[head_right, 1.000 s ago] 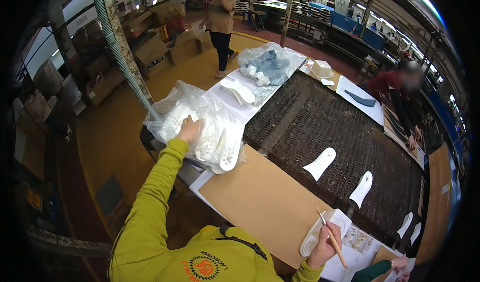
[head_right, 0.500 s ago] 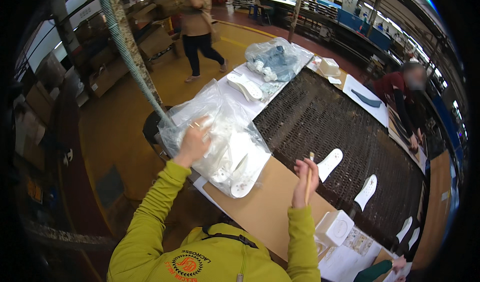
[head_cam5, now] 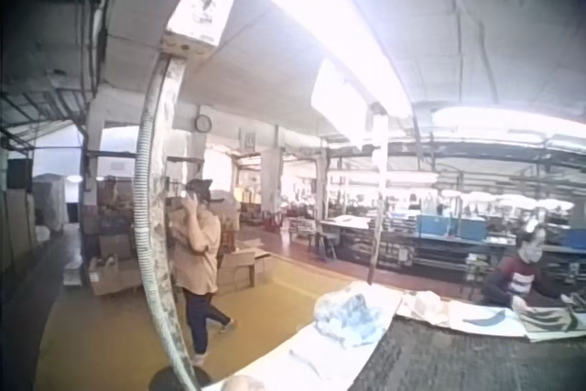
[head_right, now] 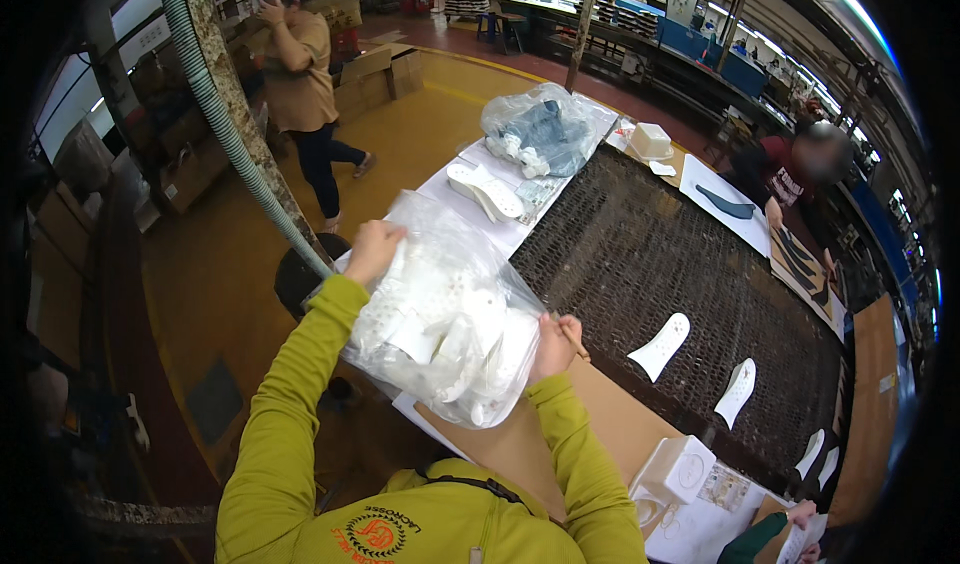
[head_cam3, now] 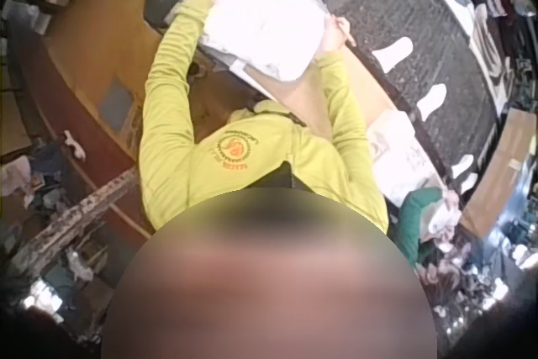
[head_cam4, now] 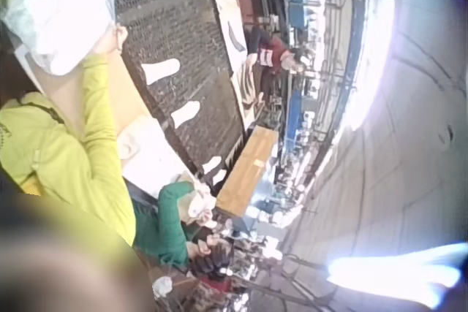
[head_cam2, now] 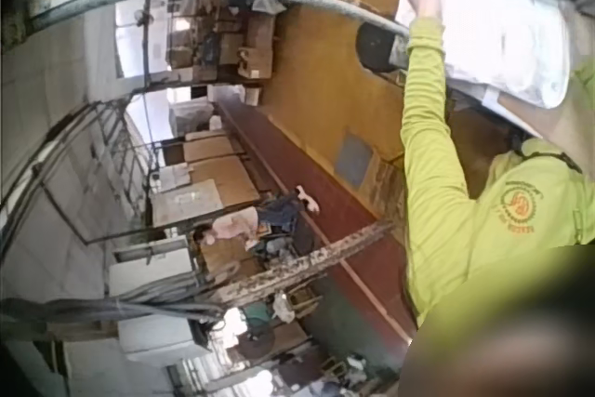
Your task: The person paints white shoe insoles with a light-colored substance using a small brush. They repeatedly dip the brush into a container, apply the substance to the insole surface, and place finished insoles on a drying rack. The person also handles a plastic bag of insoles and unpacks more for painting.
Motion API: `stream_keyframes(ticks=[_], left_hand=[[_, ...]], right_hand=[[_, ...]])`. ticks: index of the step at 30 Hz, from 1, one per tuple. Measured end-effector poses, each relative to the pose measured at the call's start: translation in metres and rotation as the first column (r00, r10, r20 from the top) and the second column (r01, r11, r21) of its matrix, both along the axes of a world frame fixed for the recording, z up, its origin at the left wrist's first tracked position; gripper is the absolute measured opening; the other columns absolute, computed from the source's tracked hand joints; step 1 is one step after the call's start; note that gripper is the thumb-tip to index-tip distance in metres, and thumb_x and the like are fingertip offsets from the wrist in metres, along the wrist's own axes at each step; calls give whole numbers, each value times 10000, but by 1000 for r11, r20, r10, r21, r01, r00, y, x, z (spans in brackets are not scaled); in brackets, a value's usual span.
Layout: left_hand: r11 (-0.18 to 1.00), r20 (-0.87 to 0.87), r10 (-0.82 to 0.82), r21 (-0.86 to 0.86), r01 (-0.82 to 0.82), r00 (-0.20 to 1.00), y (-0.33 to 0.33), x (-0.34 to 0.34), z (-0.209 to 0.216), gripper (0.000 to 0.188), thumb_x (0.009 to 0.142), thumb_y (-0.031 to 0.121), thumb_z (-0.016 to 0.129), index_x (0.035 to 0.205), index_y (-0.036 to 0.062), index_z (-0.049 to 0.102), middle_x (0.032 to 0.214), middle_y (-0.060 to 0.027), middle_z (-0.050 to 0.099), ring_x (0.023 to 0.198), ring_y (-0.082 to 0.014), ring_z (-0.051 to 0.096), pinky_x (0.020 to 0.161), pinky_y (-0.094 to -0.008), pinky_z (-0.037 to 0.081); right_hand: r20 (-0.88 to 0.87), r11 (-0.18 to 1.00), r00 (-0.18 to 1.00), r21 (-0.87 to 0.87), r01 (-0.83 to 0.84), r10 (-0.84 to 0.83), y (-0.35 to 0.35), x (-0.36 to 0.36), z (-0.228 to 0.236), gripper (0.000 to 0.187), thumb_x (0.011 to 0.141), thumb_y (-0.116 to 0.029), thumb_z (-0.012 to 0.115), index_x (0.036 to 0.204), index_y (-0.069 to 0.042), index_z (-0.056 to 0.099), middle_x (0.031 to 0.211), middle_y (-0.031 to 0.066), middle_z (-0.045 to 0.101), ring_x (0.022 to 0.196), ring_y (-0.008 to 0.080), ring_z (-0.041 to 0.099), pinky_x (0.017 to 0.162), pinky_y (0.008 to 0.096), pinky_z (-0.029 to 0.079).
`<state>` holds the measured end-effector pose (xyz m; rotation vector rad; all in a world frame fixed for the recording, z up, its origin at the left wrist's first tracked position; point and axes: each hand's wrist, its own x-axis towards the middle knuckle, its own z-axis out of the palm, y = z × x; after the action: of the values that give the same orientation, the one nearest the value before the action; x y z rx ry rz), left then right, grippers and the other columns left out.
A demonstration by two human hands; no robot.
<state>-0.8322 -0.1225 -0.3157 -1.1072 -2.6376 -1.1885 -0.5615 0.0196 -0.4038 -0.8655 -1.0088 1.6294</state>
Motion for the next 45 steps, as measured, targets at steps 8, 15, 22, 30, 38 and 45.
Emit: stream_keyframes(ticks=[8, 15, 22, 30, 38, 45], left_hand=[[848, 155, -94, 530, -2, 983, -131, 133, 4, 341, 830, -89, 533, 1162, -76, 612, 1124, -163, 665, 1084, -225, 614, 957, -329, 453], [784, 737, -552, 618, -59, 391, -196, 117, -59, 823, 943, 481, 537, 1526, 150, 60, 1405, -151, 441, 1186, -271, 554, 933, -341, 450], [649, 774, -509, 632, -424, 376, -62, 9, -69, 629, 978, 525, 397, 1351, 21, 447, 1298, -112, 550, 1153, -227, 542, 992, -372, 418], [451, 696, -508, 717, -531, 508, -90, 83, -70, 206, 966, 98, 500, 1122, 5, 597, 1097, -107, 648, 1030, -188, 603, 924, -307, 460], [280, 387, -626, 922, -268, 677, -67, 86, 2, 159, 979, 76, 472, 1090, 21, 571, 1033, -106, 639, 1024, -190, 591, 936, -337, 455], [294, 366, -682, 930, -222, 633, 24, 15, 66, 242, 1005, 99, 434, 1238, 41, 470, 1146, -153, 593, 1098, -300, 590, 994, -426, 477]], right_hand=[[-254, 890, 897, 382, -251, 362, 54, -38, 75, 181, 885, -13, 636, 926, -97, 482, 816, -29, 555, 746, 40, 517, 693, 183, 431], [18, 819, 829, 144, -555, 559, 78, -24, 46, 239, 871, -92, 672, 995, -113, 469, 858, 6, 628, 744, 54, 557, 698, 189, 452], [115, 858, 851, -104, -503, 512, 123, -100, 37, 243, 804, -71, 719, 866, -135, 493, 762, -56, 448, 740, 62, 453, 696, 212, 371], [-184, 805, 786, 60, -590, 590, 95, -16, 35, 283, 830, 91, 618, 899, -120, 443, 880, 46, 630, 838, 135, 622, 782, 260, 493], [-140, 819, 833, 327, -472, 536, 46, 77, 141, 300, 828, 101, 595, 914, -109, 398, 889, 144, 692, 859, 178, 663, 815, 265, 494], [-177, 824, 844, 387, -413, 507, 17, 75, 197, 278, 848, 86, 606, 924, -105, 419, 935, 146, 692, 869, 169, 646, 802, 269, 493]])
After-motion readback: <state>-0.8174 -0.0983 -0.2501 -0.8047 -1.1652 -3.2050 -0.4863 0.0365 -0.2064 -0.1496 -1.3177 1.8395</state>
